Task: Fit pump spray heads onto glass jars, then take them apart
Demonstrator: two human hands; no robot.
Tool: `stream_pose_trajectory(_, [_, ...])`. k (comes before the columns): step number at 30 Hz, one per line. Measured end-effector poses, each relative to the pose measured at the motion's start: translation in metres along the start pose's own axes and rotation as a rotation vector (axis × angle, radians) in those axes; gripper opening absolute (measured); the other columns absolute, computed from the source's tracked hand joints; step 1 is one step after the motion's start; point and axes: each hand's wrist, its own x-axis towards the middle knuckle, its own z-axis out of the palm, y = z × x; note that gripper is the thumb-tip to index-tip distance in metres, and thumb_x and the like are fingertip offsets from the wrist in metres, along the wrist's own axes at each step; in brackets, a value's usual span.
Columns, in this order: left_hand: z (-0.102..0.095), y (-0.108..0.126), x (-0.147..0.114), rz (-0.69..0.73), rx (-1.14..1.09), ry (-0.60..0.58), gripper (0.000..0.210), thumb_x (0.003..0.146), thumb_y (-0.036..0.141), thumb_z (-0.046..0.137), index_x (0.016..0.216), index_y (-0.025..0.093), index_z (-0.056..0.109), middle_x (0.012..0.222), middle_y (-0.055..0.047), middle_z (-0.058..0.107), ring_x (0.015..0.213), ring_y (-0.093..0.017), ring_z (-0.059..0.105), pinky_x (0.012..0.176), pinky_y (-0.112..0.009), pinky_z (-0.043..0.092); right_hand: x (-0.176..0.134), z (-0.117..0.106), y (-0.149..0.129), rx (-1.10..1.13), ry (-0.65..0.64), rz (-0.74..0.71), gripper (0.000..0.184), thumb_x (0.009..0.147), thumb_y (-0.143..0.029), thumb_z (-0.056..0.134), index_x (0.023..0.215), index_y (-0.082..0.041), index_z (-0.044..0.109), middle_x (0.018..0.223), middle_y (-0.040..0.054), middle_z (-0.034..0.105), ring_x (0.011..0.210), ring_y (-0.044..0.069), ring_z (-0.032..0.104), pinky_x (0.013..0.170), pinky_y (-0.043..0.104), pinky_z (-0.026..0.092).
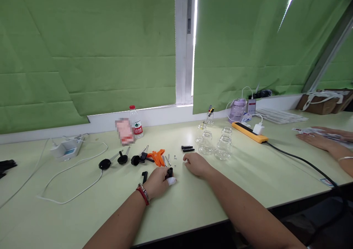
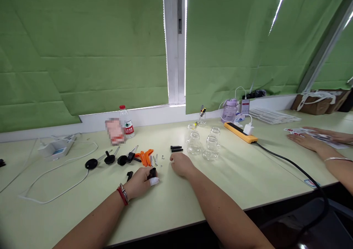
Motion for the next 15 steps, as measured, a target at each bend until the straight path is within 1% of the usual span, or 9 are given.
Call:
stream_pose_trajectory(3, [0.001,-0.001,0.0,0.002,0.002,0.004,0.016,0.076,0.031,0.055,0.069,0.017,0.051,0.062,0.003,0.045,0.058,-0.012,0.04,0.054,-0.023,0.032,-0.001,0.002,-0.006,0.066,0.008,-0.061,0.017,0.078,-0.017,0.05,0.083,-0.017,0.065,0.079,0.004,0.064,0.073,0.015,0.055,0.064,0.023,0.036])
stream_pose_trajectory(5, [0.001,-0.001,0.0,0.003,0.003,0.003,0.016,0.076,0.031,0.054,0.069,0.017,0.051,0.062,0.002,0.045,0.059,-0.012,0.041,0.054,-0.023,0.032,-0.001,0.003,-0.009,0.113,0.013,-0.095,0.018,0.079,-0.018,0.047,0.074,-0.016,0.064,0.072,0.0031,0.063,0.07,0.014,0.054,0.063,0.023,0.037])
stream_pose_trajectory(7, [0.0,0.0,-0.001,0.007,0.003,0.002,0.017,0.076,0.032,0.054,0.069,0.017,0.051,0.062,0.003,0.045,0.058,-0.012,0.04,0.054,-0.023,0.032,0.0,0.003,-0.011,0.16,0.027,-0.12,0.02,0.081,-0.019,0.046,0.072,-0.015,0.063,0.069,0.0026,0.062,0.067,0.014,0.054,0.062,0.023,0.038])
stream_pose_trajectory(12, [-0.001,0.003,-0.001,0.019,0.005,0.004,0.018,0.077,0.032,0.053,0.067,0.017,0.049,0.062,0.003,0.045,0.059,-0.012,0.04,0.054,-0.023,0.032,-0.002,0.002,-0.02,0.285,0.1,-0.176,0.02,0.087,-0.023,0.04,0.088,-0.017,0.06,0.079,0.0029,0.061,0.069,0.013,0.054,0.063,0.023,0.042])
stream_pose_trajectory(15, [0.0,0.003,-0.001,0.021,0.009,0.006,0.018,0.077,0.031,0.053,0.067,0.018,0.047,0.061,0.003,0.044,0.058,-0.012,0.04,0.053,-0.022,0.031,-0.006,0.001,-0.028,0.429,0.192,-0.292,0.018,0.089,-0.025,0.04,0.092,-0.018,0.056,0.081,0.0025,0.058,0.068,0.012,0.052,0.064,0.024,0.043])
